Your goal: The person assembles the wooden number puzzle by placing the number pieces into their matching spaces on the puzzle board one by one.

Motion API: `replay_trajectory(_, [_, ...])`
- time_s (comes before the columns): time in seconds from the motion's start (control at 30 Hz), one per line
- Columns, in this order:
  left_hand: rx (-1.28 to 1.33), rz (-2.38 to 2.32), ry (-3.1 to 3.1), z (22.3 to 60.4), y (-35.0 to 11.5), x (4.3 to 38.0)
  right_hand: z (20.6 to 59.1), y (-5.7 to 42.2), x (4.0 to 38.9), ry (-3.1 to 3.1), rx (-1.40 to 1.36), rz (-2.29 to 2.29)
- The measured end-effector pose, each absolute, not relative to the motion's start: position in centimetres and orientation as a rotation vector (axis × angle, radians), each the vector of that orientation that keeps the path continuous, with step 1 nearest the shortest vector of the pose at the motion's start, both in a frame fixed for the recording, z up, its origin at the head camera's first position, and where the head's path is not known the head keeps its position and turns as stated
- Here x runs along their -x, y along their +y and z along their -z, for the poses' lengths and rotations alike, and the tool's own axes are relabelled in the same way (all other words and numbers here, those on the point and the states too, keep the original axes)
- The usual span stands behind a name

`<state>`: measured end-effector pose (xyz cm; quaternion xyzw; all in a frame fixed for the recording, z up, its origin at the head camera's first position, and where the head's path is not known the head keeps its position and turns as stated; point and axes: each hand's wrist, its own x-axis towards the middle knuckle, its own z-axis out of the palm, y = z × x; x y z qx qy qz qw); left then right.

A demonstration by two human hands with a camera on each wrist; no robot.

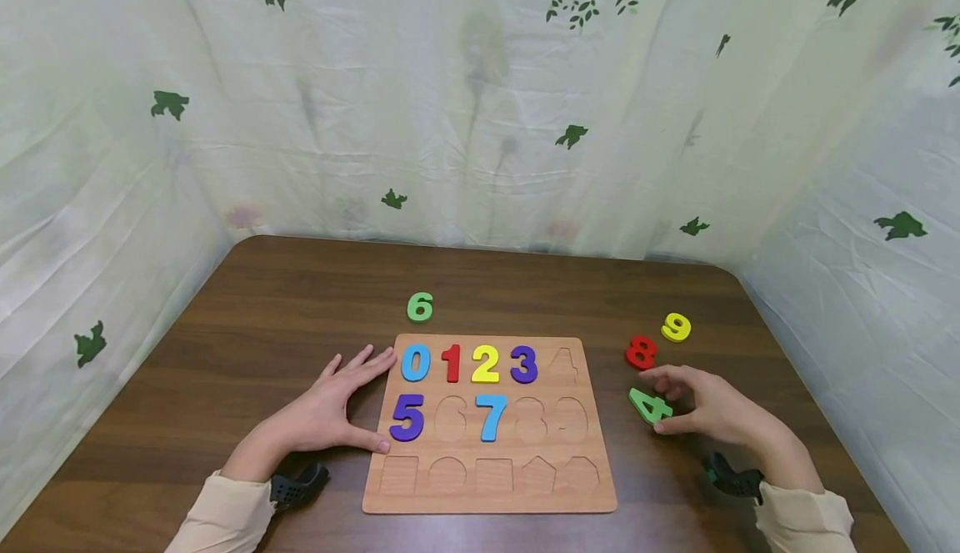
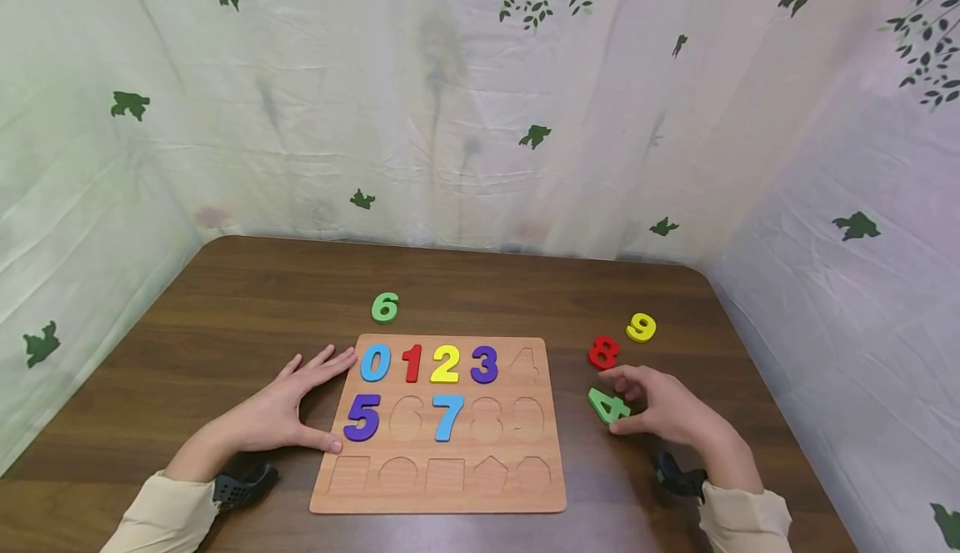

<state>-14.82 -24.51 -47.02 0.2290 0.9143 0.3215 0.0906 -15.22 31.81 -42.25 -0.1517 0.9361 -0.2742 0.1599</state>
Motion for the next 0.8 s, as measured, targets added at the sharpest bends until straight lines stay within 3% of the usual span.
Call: replay_trajectory(0.8, [-0.668,-0.94,2.721,47.1,-24.6,14.9,43.3,31.4,15.3,2.691,0.44,0.8])
